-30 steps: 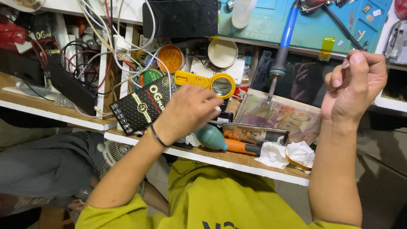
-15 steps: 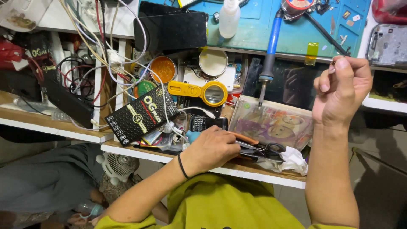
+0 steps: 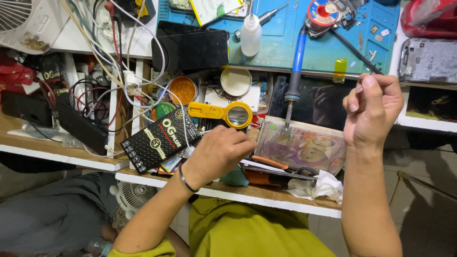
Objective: Inspecting and preparing small electronic components for soldering on a mobile phone repair bench.
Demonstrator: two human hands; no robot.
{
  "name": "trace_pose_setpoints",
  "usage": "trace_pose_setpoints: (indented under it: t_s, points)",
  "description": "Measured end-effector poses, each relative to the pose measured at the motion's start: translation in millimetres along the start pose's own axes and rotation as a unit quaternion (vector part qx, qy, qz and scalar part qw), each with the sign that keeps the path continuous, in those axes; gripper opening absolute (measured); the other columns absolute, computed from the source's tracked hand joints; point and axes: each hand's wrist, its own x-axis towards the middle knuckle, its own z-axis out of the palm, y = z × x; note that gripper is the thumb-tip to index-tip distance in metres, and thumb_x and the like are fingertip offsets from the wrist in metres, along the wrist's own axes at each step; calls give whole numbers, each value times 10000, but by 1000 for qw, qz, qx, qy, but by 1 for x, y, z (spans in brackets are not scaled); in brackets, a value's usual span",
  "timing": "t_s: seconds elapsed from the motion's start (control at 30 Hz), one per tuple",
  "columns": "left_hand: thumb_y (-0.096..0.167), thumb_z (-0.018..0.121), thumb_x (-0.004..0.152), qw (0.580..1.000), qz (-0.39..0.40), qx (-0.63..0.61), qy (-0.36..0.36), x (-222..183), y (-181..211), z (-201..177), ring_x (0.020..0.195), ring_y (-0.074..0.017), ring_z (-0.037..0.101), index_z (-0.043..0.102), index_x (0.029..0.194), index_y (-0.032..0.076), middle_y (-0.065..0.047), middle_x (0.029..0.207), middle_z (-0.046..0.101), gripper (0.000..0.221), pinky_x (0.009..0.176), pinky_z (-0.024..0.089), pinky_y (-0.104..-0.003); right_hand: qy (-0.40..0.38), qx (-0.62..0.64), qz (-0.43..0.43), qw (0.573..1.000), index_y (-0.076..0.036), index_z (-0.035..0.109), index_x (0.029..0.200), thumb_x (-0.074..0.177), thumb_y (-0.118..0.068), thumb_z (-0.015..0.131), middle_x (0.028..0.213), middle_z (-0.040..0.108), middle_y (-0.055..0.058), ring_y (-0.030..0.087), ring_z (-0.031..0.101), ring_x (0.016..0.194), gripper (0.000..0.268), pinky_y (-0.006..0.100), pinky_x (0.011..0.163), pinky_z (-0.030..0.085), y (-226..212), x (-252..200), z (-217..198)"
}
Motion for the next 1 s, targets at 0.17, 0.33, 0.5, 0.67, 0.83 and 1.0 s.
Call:
trace_pose_setpoints:
  t_s: [0.17, 0.33, 0.5, 0.67, 0.83, 1.0]
  points:
    - [-6, 684, 959, 998, 19, 34, 51, 32, -15, -22, 665, -260, 561, 682, 994, 107, -53, 854, 661, 118, 547, 412, -382, 0, -4, -8, 1000, -143, 588, 914, 1005, -183, 707, 828, 591, 21, 78, 435, 530, 155, 197, 497, 351, -2, 0, 1]
    - [-161, 633, 834, 996, 29, 36, 79, 83, -22, -23, 660, -290, 602, 670, 1050, 71, -87, 907, 677, 319, 500, 448, -416, 13, 0, -21, 1000, -129, 585, 907, 999, -166, 701, 797, 591, 29, 78, 419, 522, 153, 200, 486, 329, -1, 1, 3]
    - [114, 702, 968, 986, 21, 78, 149, 170, -13, 0, 662, -209, 554, 580, 987, 86, -69, 915, 601, 126, 429, 443, -345, 34, -26, -97, 994, -113, 564, 930, 1020, -158, 663, 807, 554, 24, 70, 401, 512, 141, 223, 493, 317, 3, 2, 2]
    - [44, 671, 831, 959, -75, 208, 178, 248, -40, 55, 811, -298, 560, 619, 990, 151, -148, 1105, 531, 198, 496, 506, -419, -35, -135, -201, 970, -38, 598, 989, 1040, -106, 638, 1020, 655, 158, 145, 539, 693, 94, 252, 647, 433, 0, 3, 3]
    - [118, 663, 802, 952, -133, 227, 158, 285, -76, 93, 876, -359, 577, 741, 882, 211, -136, 1006, 568, 145, 602, 529, -493, -189, -277, -236, 912, -33, 564, 1078, 1093, -145, 540, 1328, 637, 260, 352, 618, 1317, 116, 420, 1145, 459, -27, -17, 24]
    - [-115, 610, 809, 982, -135, 129, 9, 298, -95, 85, 1004, -464, 593, 682, 1013, 130, -169, 965, 643, 327, 628, 599, -572, -305, -390, -263, 828, -122, 577, 1092, 1037, -145, 563, 1388, 683, 116, 237, 587, 1209, 60, 418, 1076, 283, -18, -8, 16]
